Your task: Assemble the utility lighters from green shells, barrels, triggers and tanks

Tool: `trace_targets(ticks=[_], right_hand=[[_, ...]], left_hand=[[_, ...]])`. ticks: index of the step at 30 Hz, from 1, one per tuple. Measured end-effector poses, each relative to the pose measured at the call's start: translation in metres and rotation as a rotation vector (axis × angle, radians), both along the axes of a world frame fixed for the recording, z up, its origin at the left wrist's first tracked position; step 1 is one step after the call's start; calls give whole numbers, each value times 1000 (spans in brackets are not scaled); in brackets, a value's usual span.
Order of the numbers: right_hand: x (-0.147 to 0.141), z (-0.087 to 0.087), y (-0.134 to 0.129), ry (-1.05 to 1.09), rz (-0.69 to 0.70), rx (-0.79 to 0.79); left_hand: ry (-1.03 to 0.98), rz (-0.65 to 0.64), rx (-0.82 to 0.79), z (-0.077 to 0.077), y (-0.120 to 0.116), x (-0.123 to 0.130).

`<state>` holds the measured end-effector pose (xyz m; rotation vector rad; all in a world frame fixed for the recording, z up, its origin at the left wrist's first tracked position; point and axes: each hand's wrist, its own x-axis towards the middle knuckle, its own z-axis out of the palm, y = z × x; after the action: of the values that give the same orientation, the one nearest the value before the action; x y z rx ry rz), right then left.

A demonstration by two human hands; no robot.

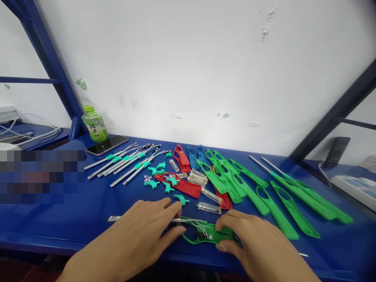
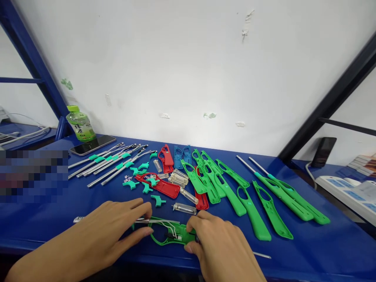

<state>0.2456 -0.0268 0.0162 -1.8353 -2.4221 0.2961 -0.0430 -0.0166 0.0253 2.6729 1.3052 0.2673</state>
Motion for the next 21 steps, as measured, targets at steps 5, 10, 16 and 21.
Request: trace_targets(ticks=[5,10,16,21], right_hand=[[-2,5,1,-10,-46,-93],[-5,7,1,-35,-81,-145],[-6,11,2,-42,-103,-166],[-5,12,1,-39,-103,-183]], left_hand=[[-1,-58,-1,6,0,6],[-115,-66,-40,9,2,9],[-273,-22,-47,27,11,-2],[-149,449,213,48,41,-38]])
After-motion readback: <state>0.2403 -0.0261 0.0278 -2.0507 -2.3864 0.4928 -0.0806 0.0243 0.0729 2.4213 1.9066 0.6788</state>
